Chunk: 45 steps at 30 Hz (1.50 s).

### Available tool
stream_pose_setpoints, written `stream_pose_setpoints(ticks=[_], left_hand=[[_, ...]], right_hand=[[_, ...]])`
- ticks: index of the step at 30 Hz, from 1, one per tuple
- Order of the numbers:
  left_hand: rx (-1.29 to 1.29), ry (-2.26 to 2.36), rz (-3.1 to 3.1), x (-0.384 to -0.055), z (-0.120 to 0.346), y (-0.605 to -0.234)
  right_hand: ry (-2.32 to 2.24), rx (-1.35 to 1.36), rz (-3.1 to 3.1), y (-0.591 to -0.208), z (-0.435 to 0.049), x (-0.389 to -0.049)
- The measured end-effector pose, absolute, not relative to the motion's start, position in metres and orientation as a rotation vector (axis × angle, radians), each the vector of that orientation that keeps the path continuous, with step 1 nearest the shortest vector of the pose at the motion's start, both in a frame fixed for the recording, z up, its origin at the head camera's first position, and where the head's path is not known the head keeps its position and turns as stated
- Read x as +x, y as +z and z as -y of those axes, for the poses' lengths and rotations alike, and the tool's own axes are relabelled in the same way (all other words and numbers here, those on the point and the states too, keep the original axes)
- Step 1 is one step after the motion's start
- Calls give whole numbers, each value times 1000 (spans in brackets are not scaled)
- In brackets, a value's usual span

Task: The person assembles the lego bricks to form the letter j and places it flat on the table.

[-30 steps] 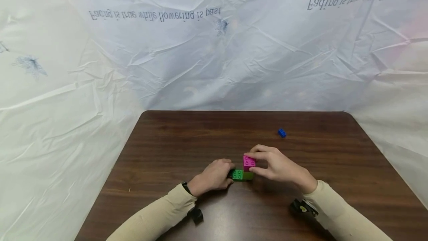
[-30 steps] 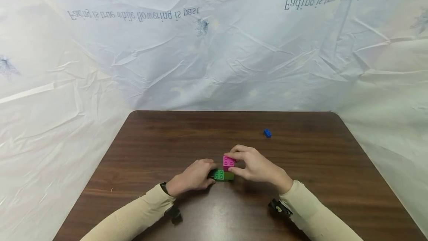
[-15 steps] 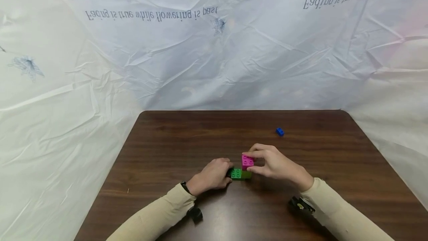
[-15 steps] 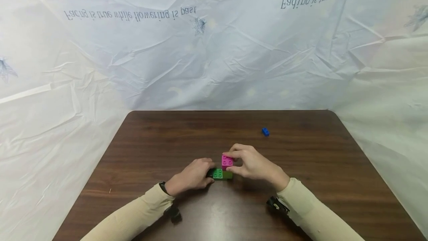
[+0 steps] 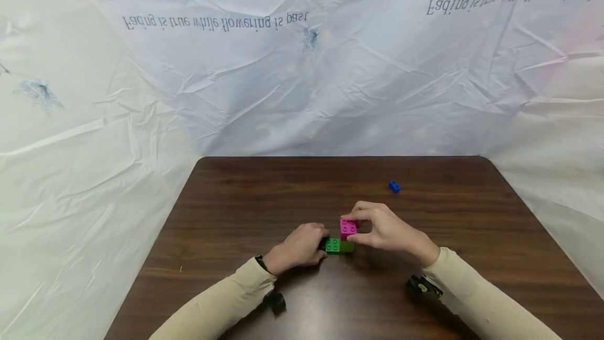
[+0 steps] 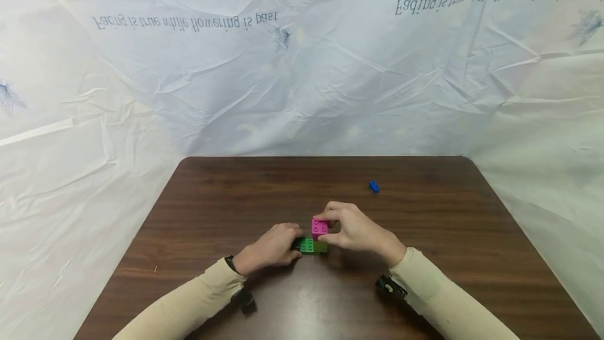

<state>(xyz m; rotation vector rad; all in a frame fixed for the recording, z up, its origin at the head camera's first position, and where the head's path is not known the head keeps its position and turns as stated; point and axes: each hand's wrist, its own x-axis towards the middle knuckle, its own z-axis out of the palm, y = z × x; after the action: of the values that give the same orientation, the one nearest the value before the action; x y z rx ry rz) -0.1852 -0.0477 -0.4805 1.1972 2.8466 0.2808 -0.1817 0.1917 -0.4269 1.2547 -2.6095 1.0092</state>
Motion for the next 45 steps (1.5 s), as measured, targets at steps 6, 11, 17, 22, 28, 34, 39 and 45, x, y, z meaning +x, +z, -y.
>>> stream_pose_setpoints(ticks=[6,11,17,22,28,34,39,45], left_hand=[[1181,301,-2804,-192,46,-480],[1138,357,-2747,-197,47,-478],[1082,399,-2700,-200,50,-474],[1050,424,-2675,-202,52,-470],[1033,445,-2668,-205,52,-470],[972,545,-2688,-205,55,-473],[903,683,-2690,-204,59,-473],[963,742,-2707,-205,64,-475]], right_hand=[[1010,1242,2633,-427,-194,-187],[1044,1232,2689,-423,-195,-194],[1151,1196,2754,-421,-195,-203],[1189,1199,2761,-422,-195,-210],[1208,1178,2778,-426,-194,-218],[1216,1090,2812,-431,-195,-223],[1259,1021,2776,-436,-194,-226],[1307,982,2686,-445,-192,-229]])
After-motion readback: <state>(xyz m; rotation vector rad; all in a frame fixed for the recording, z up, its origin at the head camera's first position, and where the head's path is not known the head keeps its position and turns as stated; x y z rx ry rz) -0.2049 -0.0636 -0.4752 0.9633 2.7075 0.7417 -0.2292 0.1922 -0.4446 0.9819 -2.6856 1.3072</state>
